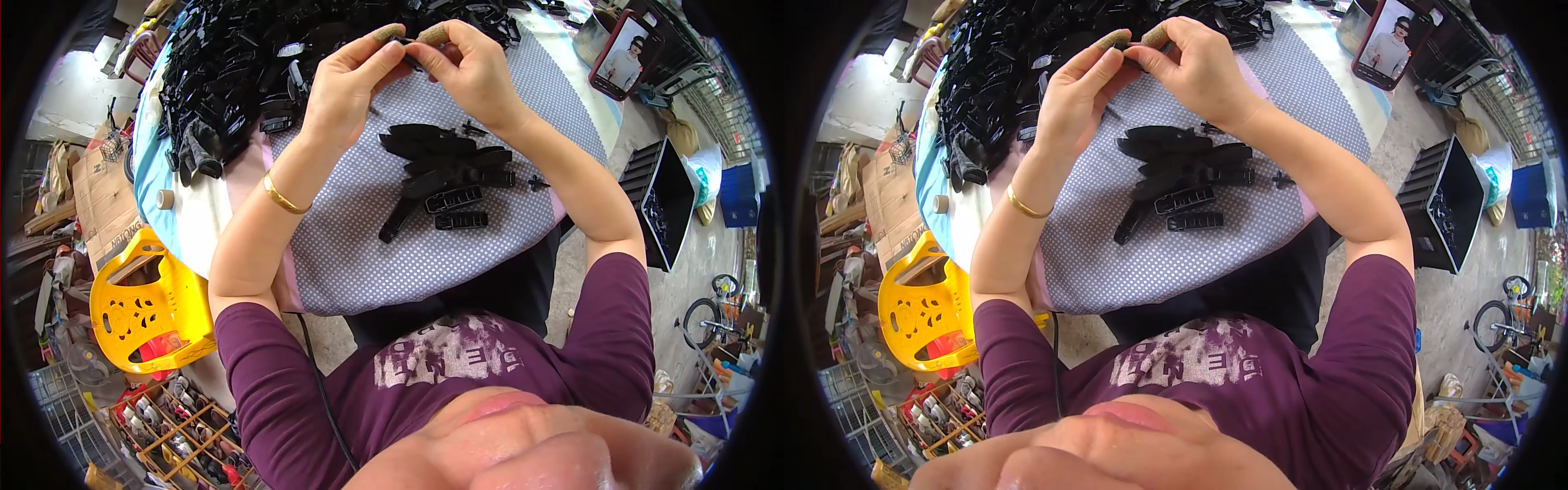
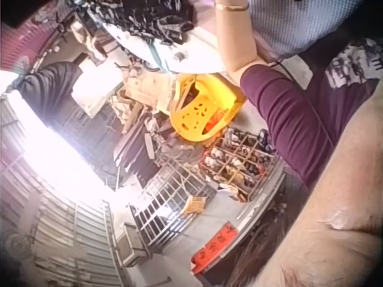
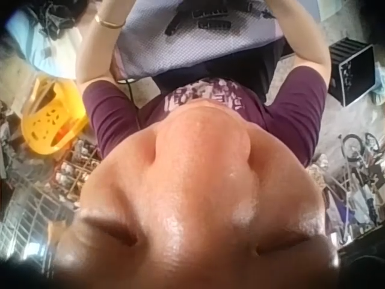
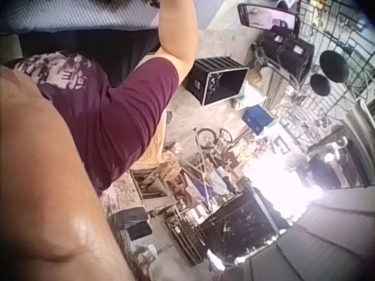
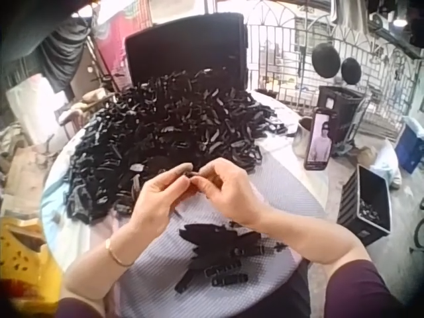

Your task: Inspecting and sorting small black plastic components at a workshop table.

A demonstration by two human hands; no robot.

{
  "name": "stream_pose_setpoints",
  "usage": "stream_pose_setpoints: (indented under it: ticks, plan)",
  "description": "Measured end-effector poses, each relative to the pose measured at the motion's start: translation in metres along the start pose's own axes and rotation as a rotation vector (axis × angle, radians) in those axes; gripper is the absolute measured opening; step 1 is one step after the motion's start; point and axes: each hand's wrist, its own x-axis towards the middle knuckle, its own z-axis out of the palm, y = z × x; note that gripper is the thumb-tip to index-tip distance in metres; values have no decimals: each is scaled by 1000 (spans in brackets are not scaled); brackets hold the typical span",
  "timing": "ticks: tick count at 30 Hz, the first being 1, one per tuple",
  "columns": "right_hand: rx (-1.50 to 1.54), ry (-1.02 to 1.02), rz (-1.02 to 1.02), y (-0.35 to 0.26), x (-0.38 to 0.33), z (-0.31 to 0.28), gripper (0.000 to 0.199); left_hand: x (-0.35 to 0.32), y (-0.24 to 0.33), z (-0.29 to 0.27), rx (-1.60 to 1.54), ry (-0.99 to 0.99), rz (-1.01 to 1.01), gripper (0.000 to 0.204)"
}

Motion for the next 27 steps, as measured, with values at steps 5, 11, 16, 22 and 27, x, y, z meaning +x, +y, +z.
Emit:
stream_pose_setpoints:
  ticks: [5, 11, 16, 22, 27]
  plan:
    - [-63, -44, 40, -1, 0, 1, 35, 3, 4, -5, -42, -22, -39, 28]
    - [51, -295, 205, -6, 0, -4, 45, 0, 15, -4, 169, -63, 111, 26]
    - [-261, -154, -284, -11, -1, -7, 34, -1, 17, -5, 138, -125, 111, 24]
    - [-328, -122, -366, -12, -3, -3, 33, 0, 18, -9, 149, -129, 91, 23]
    - [28, -156, 70, -6, -4, 2, 32, 1, 13, 1, 417, -105, 289, 27]
